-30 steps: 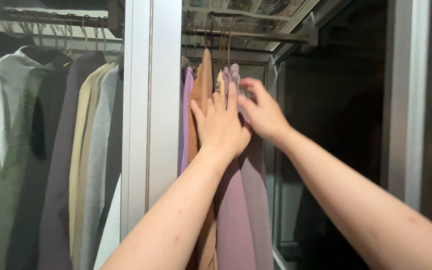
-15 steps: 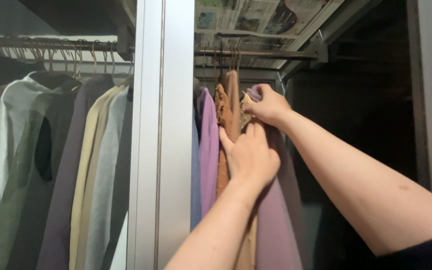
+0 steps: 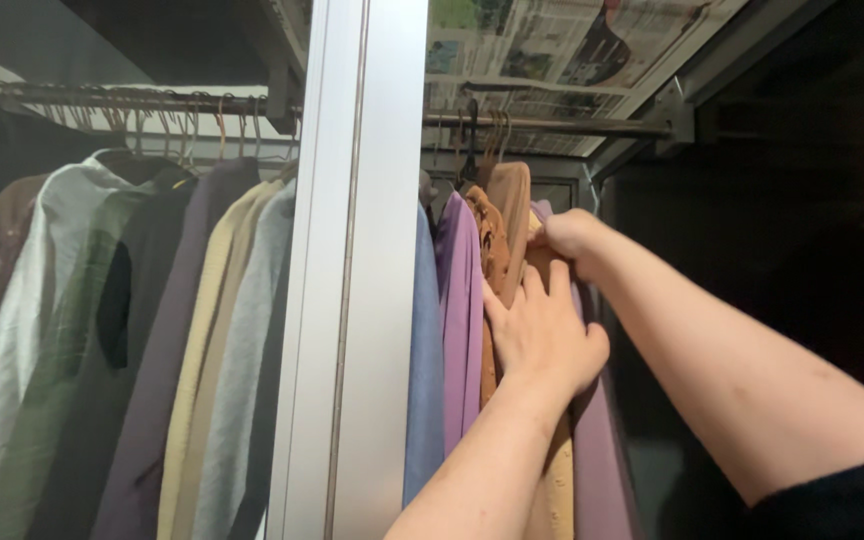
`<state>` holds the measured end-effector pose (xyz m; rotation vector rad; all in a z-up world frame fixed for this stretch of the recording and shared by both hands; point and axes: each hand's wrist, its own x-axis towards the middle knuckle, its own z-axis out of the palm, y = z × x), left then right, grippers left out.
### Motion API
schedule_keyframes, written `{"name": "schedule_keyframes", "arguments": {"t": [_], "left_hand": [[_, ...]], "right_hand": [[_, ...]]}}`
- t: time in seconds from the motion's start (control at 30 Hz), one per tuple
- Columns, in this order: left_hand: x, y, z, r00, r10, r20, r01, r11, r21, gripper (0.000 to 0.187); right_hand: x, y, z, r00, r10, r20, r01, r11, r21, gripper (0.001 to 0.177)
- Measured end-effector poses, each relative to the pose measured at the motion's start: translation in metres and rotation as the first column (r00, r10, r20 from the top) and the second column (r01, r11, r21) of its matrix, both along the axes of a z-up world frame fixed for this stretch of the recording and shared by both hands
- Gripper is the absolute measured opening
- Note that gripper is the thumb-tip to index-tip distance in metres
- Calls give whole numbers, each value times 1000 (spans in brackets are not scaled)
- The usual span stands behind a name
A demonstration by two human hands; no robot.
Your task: The person opens a wardrobe and removes several garments on hangers one by one, placing them on a bed. The items include a striped shirt, a black top, a gray striped top, a brown striped top, a silver dress, and a brown shirt. The person returns to the wardrobe after each removal to select the next item.
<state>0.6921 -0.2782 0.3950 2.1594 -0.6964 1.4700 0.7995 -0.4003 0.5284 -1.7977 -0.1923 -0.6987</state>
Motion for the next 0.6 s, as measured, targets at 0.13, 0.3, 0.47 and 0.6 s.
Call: {"name": "schedule_keyframes", "arguments": {"t": [0.13, 0.3, 0.47, 0.6], "left_hand": [[4, 2, 0, 998, -12, -55, 11, 1000, -7, 84], [9, -2, 0, 995, -94, 39, 96, 994, -50, 89], [8, -6, 1, 985, -159, 60, 161, 987, -27, 85], [7, -7, 0, 975, -209, 77, 214, 975, -61, 86]], "right_hand": [[2, 3, -5, 987, 96, 125, -114, 983, 142, 18], [-1, -10, 9, 980, 104, 168, -136, 972, 193, 20], [1, -38, 32, 961, 81, 264, -135, 972, 192, 17], [-1, -51, 60, 934, 114, 338, -190, 962, 199, 17]]}}
